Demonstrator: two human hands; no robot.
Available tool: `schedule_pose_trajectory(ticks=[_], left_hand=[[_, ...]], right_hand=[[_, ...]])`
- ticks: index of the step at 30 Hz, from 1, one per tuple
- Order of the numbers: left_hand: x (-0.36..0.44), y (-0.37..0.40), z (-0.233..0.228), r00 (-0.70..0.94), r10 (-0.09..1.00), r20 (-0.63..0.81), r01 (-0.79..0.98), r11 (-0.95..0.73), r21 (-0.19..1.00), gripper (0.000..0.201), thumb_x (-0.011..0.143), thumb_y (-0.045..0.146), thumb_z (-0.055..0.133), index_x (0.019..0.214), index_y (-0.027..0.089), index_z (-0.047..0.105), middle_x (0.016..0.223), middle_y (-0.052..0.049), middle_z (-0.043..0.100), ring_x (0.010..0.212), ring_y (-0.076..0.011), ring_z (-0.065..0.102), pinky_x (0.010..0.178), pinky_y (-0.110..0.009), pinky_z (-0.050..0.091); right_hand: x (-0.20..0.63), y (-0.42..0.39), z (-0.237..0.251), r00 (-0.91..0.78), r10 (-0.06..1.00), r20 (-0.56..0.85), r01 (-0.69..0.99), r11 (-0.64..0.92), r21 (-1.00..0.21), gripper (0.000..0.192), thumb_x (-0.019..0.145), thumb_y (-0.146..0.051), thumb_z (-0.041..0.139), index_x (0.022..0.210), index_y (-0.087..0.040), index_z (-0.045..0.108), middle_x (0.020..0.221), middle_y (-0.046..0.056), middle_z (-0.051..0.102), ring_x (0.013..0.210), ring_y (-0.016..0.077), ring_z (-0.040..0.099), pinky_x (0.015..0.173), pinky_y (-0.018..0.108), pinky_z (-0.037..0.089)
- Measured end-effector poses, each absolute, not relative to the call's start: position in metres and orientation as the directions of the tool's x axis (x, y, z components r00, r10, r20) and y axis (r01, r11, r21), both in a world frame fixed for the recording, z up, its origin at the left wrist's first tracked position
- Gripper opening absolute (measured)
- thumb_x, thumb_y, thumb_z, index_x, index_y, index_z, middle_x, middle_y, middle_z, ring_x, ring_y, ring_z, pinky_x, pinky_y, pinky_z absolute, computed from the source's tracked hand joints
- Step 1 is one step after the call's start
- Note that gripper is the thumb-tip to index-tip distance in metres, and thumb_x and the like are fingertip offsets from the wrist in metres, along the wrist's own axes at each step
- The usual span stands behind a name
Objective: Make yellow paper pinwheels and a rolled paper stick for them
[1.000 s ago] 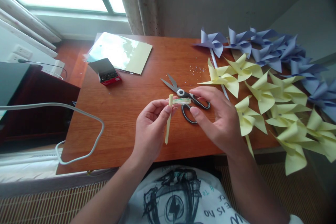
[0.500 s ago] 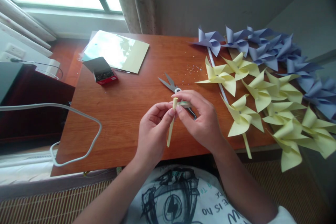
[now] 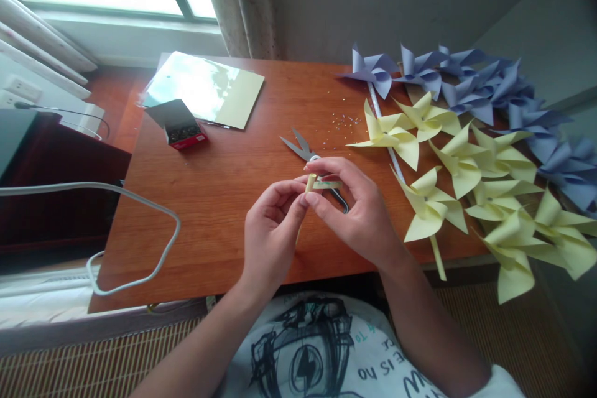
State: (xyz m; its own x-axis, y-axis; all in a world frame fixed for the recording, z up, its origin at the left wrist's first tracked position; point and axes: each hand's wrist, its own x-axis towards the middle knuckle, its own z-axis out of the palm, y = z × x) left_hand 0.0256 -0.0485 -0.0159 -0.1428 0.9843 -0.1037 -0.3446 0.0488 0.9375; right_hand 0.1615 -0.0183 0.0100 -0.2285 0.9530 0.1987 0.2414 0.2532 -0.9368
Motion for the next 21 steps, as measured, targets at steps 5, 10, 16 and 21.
schedule_pose_trajectory(ticks=[5, 10, 16, 21], left_hand=[[0.021, -0.045, -0.015, -0.127, 0.982, -0.139, -0.417, 0.075, 0.906, 0.011, 0.085, 0.024, 0.076, 0.094, 0.018, 0.072, 0.108, -0.006, 0.076, 0.106, -0.0197, 0.071, 0.094, -0.027, 0.055], [0.021, -0.044, -0.013, -0.083, 0.986, -0.142, -0.442, 0.091, 0.892, 0.010, 0.087, 0.022, 0.074, 0.095, 0.017, 0.072, 0.107, -0.006, 0.076, 0.103, -0.0172, 0.072, 0.095, -0.025, 0.055], [0.022, -0.042, -0.009, -0.058, 0.969, -0.241, -0.603, 0.159, 0.782, 0.008, 0.088, 0.018, 0.073, 0.093, 0.016, 0.068, 0.114, -0.007, 0.075, 0.098, -0.0138, 0.073, 0.096, -0.024, 0.056], [0.016, -0.033, -0.009, -0.130, 0.923, -0.363, -0.697, 0.176, 0.695, 0.011, 0.087, 0.016, 0.072, 0.092, 0.017, 0.062, 0.105, -0.008, 0.076, 0.102, -0.0149, 0.073, 0.101, -0.027, 0.054]], right_hand=[[0.175, -0.021, 0.011, -0.188, 0.956, 0.224, 0.299, 0.273, -0.914, 0.032, 0.089, -0.016, 0.066, 0.119, -0.026, 0.064, 0.122, 0.005, 0.066, 0.116, 0.0224, 0.063, 0.100, 0.038, 0.052], [0.182, -0.017, 0.014, -0.209, 0.946, 0.247, 0.375, 0.311, -0.873, 0.016, 0.091, -0.016, 0.064, 0.104, -0.023, 0.069, 0.107, 0.004, 0.070, 0.104, 0.0195, 0.066, 0.089, 0.033, 0.053], [0.180, -0.018, 0.010, -0.138, 0.962, 0.237, 0.391, 0.273, -0.879, 0.006, 0.093, -0.022, 0.065, 0.095, -0.022, 0.070, 0.104, 0.004, 0.071, 0.099, 0.0188, 0.066, 0.084, 0.031, 0.053], [0.175, -0.031, -0.008, 0.067, 0.992, 0.109, 0.312, 0.083, -0.946, 0.012, 0.093, -0.034, 0.066, 0.099, -0.023, 0.068, 0.097, 0.004, 0.073, 0.082, 0.0178, 0.068, 0.072, 0.031, 0.055]])
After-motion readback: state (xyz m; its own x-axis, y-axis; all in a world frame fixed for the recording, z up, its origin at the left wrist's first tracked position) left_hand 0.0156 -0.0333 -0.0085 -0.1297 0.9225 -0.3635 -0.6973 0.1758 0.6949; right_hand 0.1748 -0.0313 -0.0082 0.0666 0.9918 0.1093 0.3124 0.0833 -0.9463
